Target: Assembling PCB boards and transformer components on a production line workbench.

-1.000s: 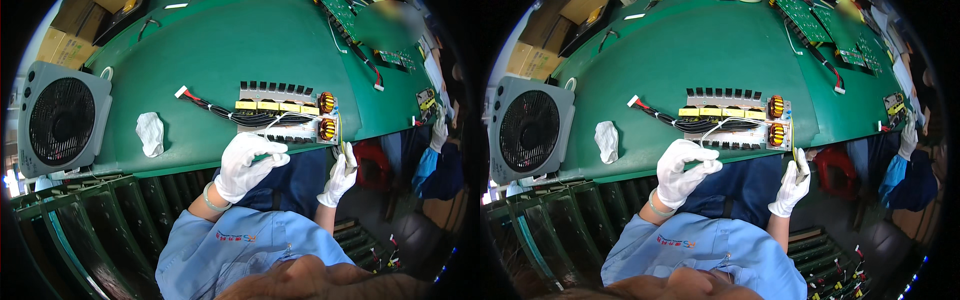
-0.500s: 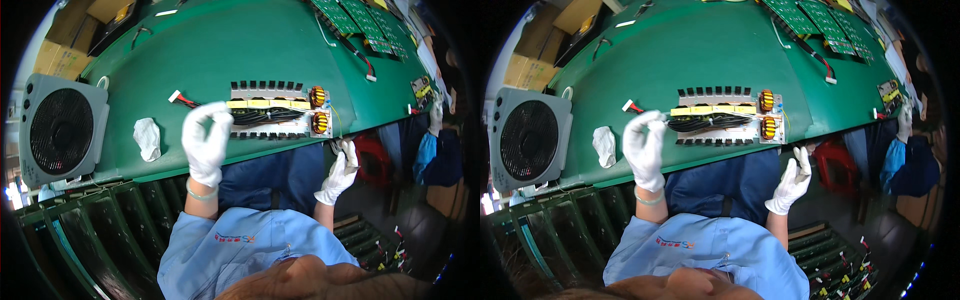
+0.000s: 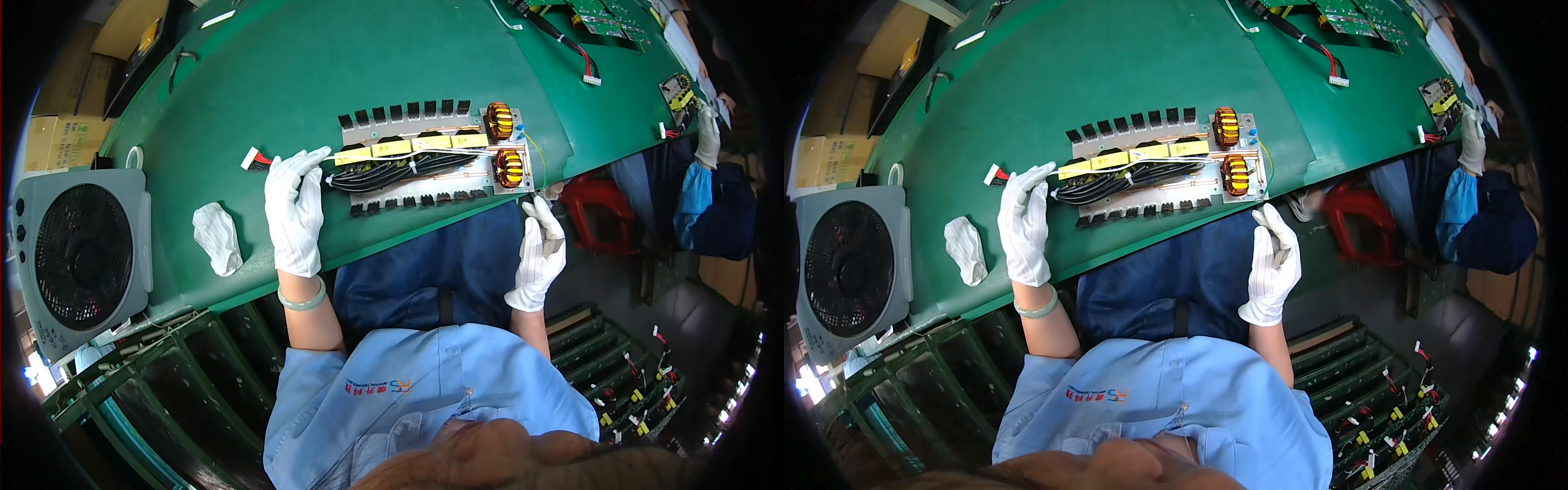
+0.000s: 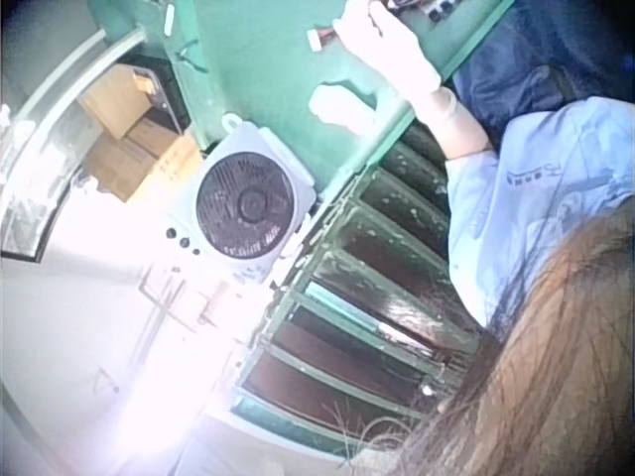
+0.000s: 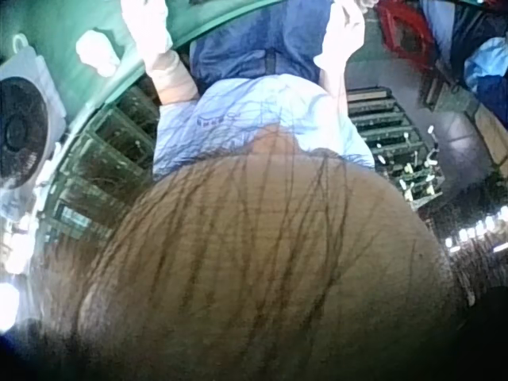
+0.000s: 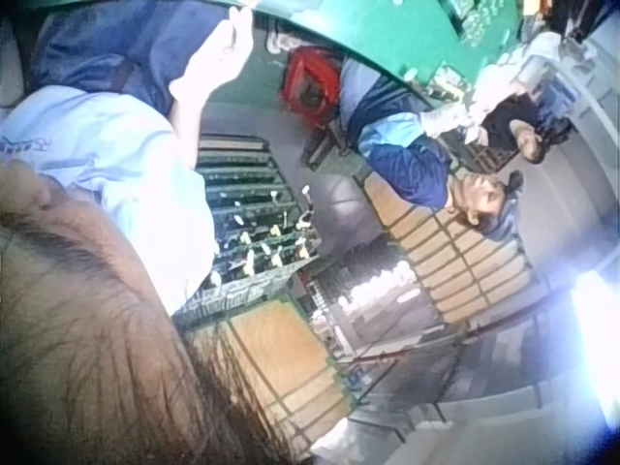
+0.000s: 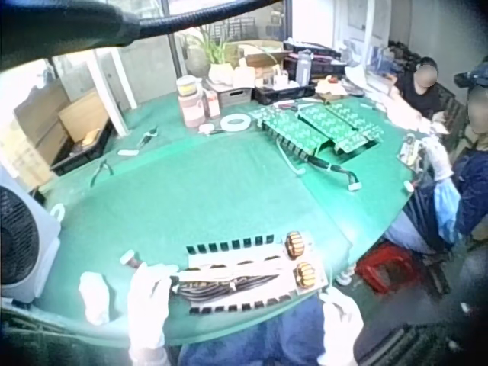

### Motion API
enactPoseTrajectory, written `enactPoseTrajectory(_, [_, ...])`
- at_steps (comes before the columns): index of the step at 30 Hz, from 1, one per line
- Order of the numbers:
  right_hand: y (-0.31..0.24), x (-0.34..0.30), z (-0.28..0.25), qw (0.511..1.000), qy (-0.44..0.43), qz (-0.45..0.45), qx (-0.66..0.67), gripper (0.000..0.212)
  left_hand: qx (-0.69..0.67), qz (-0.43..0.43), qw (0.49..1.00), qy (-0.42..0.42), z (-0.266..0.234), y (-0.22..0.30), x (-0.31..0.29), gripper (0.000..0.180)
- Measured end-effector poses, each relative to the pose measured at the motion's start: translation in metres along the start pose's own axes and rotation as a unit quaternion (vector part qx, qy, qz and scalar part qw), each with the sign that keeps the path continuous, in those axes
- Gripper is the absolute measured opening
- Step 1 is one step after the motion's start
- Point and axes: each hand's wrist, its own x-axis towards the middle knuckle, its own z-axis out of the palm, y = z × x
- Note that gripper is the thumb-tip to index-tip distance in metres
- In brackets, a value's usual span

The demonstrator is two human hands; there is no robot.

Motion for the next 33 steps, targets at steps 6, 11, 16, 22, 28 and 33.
enactPoseTrajectory(6, [-0.006,-0.002,0.001,0.998,-0.014,0.053,0.025,0.029,-0.041,0.002,0.999,-0.032,-0.005,-0.002,0.002,0.026])
enactPoseTrajectory(11, [-0.016,-0.001,0.005,0.995,-0.025,0.095,0.024,0.029,0.076,0.069,0.992,-0.068,0.002,0.001,0.009,0.036])
enactPoseTrajectory(16, [-0.011,-0.006,0.003,0.998,-0.015,0.060,0.007,0.027,0.052,0.017,0.998,-0.038,0.000,-0.001,0.006,0.039])
enactPoseTrajectory(22, [-0.003,-0.008,0.000,0.999,-0.038,0.035,-0.011,0.025,0.020,0.084,0.996,-0.012,0.003,0.027,0.008,0.061])
enactPoseTrajectory(28, [-0.004,-0.012,0.008,0.997,-0.074,0.001,0.005,0.022,0.006,0.088,0.994,-0.061,0.013,0.031,0.002,0.055])
enactPoseTrajectory(33, [0.009,-0.020,0.006,0.993,-0.113,0.016,0.033,0.026,-0.008,0.086,0.994,-0.060,0.017,0.031,0.002,0.055])
